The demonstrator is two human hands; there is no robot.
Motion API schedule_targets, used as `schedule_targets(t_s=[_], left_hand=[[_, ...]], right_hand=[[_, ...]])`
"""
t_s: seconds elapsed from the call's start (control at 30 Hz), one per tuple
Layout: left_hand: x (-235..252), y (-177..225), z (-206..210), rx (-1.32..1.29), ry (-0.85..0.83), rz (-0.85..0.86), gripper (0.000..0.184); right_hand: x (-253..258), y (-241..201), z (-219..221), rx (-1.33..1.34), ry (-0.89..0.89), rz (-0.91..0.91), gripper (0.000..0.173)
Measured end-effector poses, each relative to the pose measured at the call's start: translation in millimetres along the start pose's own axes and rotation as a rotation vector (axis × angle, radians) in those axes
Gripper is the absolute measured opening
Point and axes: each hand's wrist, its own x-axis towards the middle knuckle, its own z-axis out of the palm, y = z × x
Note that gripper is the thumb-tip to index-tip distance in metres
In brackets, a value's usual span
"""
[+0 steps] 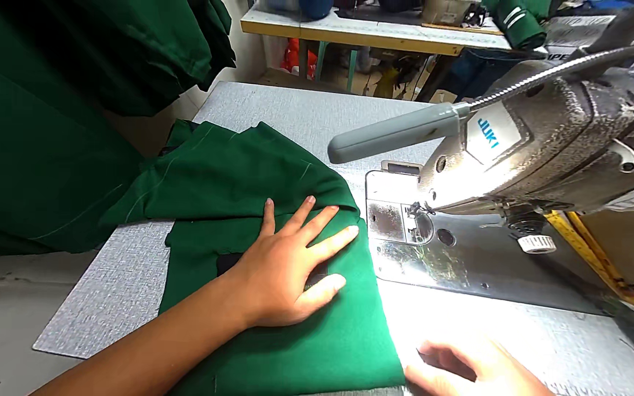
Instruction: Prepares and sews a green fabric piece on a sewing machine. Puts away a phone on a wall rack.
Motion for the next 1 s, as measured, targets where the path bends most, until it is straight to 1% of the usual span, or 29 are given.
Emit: schedule_targets(t_s=[0.07,0.13,0.17,0.23,0.3,0.37,0.43,0.47,0.53,0.63,0.67,0.73,0.8,0.83,0.9,1.0], left_hand=[[-13,-6,-11,-0.010,0.129,-0.010,0.056],[-34,-10,-21,0.053,0.198,-0.077,0.057],[-46,-11,-23,0.091,0.206,-0.124,0.059],[-66,-9,-18,0.151,0.137,-0.229,0.065],[-74,-14,-6,0.162,0.042,-0.284,0.068],[-69,-28,-3,0.153,-0.017,-0.278,0.069],[-62,-46,-13,0.096,-0.042,-0.253,0.070],[-63,-53,-21,0.064,-0.002,-0.249,0.072],[-77,-60,-37,0.050,0.129,-0.260,0.075],[-119,-47,-45,0.078,0.270,-0.258,0.076],[-133,-38,-43,0.077,0.262,-0.244,0.077],[-155,-15,-39,0.012,0.123,-0.243,0.080],[-169,2,-31,-0.040,-0.020,-0.289,0.084],[-174,8,-26,-0.044,-0.060,-0.316,0.086],[-181,17,-17,-0.013,-0.069,-0.353,0.088],[-183,28,-18,0.005,-0.100,-0.388,0.091]], right_hand=[[6,1,-7,-0.009,0.026,0.039,0.029],[16,3,-11,-0.077,0.082,0.042,0.026],[23,5,-11,-0.104,0.109,0.029,0.025],[40,9,-5,-0.148,0.169,-0.019,0.029],[60,14,8,-0.220,0.244,-0.100,0.035],[82,23,23,-0.360,0.322,-0.168,0.045],[96,27,32,-0.465,0.335,-0.177,0.052],[99,28,32,-0.479,0.330,-0.180,0.052],[99,30,27,-0.454,0.300,-0.171,0.050],[93,31,18,-0.370,0.246,-0.109,0.048],[95,32,16,-0.352,0.246,-0.095,0.049],[100,32,15,-0.347,0.258,-0.082,0.052],[106,31,15,-0.371,0.258,-0.099,0.055],[108,30,16,-0.388,0.243,-0.107,0.056],[110,30,17,-0.446,0.202,-0.116,0.056],[110,30,16,-0.488,0.179,-0.136,0.055]])
